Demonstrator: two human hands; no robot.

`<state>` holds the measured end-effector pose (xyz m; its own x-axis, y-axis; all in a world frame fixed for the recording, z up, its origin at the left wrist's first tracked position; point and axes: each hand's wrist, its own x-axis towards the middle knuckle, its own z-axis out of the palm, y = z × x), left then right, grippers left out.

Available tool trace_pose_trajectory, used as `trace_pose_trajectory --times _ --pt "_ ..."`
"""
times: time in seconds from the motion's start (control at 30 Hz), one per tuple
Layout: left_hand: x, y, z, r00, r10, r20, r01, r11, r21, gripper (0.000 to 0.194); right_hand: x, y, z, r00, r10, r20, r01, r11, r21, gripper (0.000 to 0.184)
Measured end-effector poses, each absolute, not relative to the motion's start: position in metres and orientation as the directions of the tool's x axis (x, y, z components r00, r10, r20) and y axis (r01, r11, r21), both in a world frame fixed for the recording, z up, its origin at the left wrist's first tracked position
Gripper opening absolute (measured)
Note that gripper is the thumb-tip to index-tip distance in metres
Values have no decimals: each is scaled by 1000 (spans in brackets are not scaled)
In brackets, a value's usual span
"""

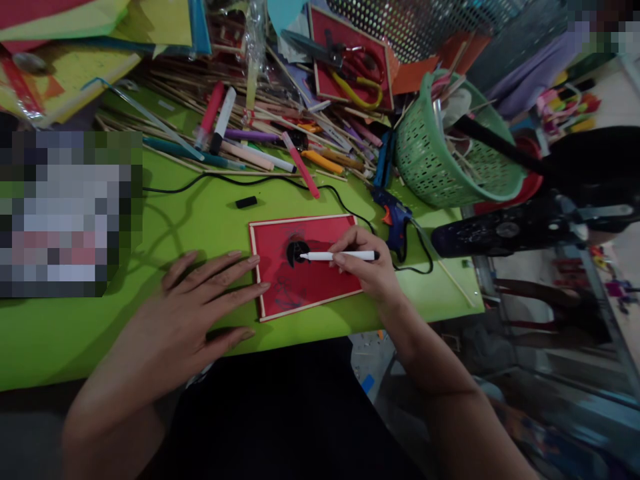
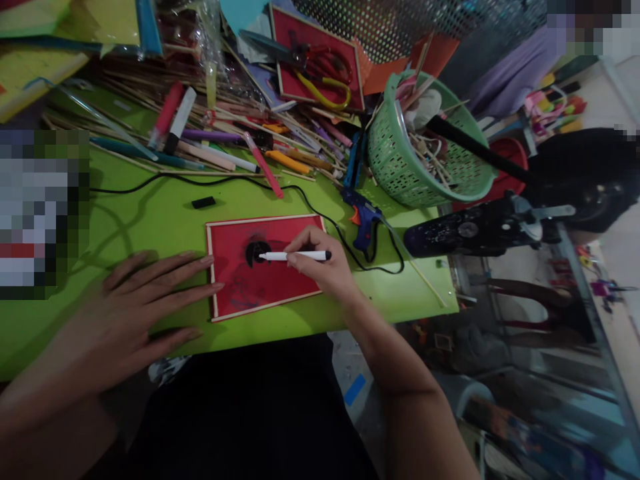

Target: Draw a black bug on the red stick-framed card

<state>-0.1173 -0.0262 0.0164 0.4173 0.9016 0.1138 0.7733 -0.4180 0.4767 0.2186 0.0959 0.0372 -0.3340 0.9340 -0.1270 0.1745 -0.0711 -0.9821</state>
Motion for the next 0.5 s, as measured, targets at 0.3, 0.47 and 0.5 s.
trace_pose_trajectory --times 0.3,0.47,0.5 --pt "-117 -25 19 407 910 76 776 -388 498 50 223 96 32 -330 934 -138 172 -84 -982 34" --pt "-115 -26 20 403 913 61 783 -379 493 49 221 96 34 -334 931 -148 180 -91 -979 34" --pt "-115 -26 20 405 913 57 784 -379 491 49 221 96 35 -334 931 -146 186 -86 -979 33"
